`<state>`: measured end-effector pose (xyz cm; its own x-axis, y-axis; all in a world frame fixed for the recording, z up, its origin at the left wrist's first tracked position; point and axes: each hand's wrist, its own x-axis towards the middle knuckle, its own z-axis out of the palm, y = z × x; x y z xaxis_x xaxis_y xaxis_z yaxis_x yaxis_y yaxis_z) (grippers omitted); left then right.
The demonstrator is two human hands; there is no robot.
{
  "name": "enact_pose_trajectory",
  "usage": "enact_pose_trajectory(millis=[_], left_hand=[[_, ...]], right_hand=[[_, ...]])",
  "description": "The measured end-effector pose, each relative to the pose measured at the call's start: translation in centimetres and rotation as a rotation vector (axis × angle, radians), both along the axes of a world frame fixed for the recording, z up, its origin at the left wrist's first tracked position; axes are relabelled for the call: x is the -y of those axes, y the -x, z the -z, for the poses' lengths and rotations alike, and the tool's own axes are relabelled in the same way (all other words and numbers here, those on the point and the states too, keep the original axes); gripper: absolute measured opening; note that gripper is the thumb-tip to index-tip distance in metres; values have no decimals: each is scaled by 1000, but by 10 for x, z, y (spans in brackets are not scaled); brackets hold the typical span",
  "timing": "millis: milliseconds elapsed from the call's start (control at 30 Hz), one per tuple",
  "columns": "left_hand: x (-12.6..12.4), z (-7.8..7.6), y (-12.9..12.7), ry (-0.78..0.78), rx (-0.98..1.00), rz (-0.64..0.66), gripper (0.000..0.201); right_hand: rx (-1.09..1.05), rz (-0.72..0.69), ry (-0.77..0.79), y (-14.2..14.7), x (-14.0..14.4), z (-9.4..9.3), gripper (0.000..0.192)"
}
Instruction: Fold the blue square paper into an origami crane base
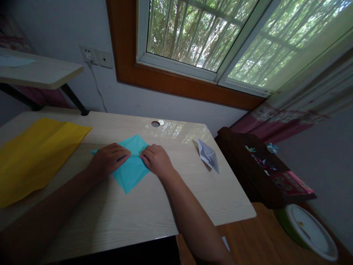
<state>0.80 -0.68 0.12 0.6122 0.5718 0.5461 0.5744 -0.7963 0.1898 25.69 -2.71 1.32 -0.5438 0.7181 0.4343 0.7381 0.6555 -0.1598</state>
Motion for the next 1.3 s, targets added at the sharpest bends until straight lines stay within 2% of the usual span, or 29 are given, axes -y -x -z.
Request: enact_pose_trajectory(millis=[433, 833, 967, 1133, 1233, 1300], left_hand=[[-2, 2, 3, 5, 17, -21, 16], [-2, -2, 10, 46, 17, -120, 14], [-2, -3, 11, 42, 15, -152, 14], [-3, -2, 13, 39, 4, -230, 18], [-3, -3, 13, 61, 6, -286, 21], [-2, -4, 11, 74, 11, -319, 23]], right_hand=[[-96, 21, 43, -12, -3, 1, 18], [-248, 73, 70, -54, -17, 7, 12], [-259, 131, 62, -65, -21, 8, 12], [-317, 280, 61, -72, -22, 10, 15], [-400, 351, 124, -65, -20, 12, 19], [-473, 338, 221, -55, -17, 13, 20]])
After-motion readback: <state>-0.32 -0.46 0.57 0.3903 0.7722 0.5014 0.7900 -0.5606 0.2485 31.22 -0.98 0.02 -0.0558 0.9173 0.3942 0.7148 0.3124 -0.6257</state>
